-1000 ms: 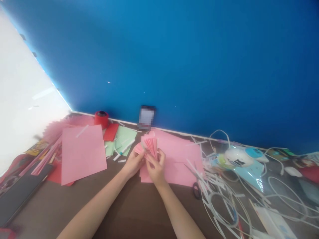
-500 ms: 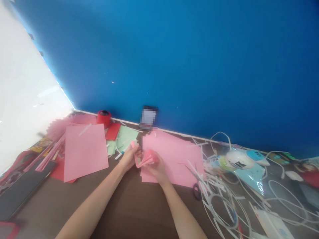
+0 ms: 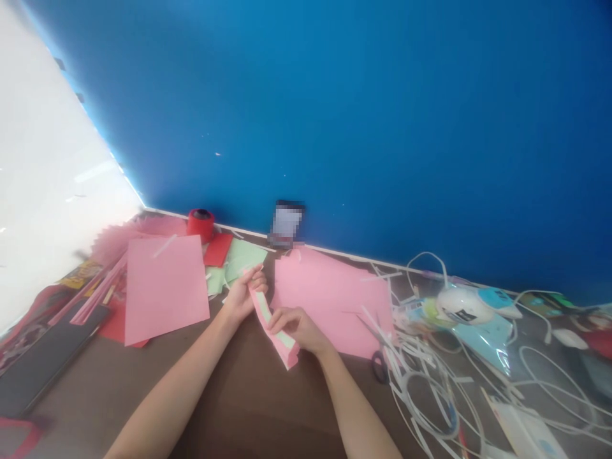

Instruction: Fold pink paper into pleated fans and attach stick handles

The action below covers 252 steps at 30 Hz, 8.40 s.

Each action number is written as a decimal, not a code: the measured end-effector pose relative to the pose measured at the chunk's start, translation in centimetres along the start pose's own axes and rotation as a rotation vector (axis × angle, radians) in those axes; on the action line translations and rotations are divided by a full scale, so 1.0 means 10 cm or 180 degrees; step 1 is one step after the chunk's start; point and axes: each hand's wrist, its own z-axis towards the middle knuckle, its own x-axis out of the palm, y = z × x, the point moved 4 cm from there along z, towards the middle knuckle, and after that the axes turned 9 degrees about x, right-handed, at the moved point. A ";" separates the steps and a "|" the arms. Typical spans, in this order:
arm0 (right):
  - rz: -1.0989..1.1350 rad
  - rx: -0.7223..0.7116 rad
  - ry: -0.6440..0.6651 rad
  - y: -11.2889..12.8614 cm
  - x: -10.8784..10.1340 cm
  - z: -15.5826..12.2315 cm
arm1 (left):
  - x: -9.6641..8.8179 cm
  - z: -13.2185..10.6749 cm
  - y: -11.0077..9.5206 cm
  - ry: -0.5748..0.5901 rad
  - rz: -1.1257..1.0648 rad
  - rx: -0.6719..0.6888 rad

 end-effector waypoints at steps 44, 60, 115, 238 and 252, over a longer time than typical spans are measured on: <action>-0.0624 -0.0331 -0.2030 -0.08 -0.04 0.07 | 0.14 -0.11 0.12 0.0376 0.1560 0.0594; -0.2238 -0.1371 -0.2874 0.04 -0.22 -0.10 | 0.09 -0.11 -0.23 0.0765 0.4569 0.1330; -0.1897 -0.1238 -0.2740 -0.08 -0.29 -0.07 | 0.10 -0.14 -0.19 0.0918 0.5022 0.1156; 0.0445 -0.0265 -0.1963 -0.16 -0.32 0.02 | 0.02 -0.18 0.27 -0.0094 0.3020 0.1289; -0.0082 -0.0302 -0.1833 -0.08 -0.20 0.02 | 0.03 -0.17 0.16 0.0493 0.4233 0.1969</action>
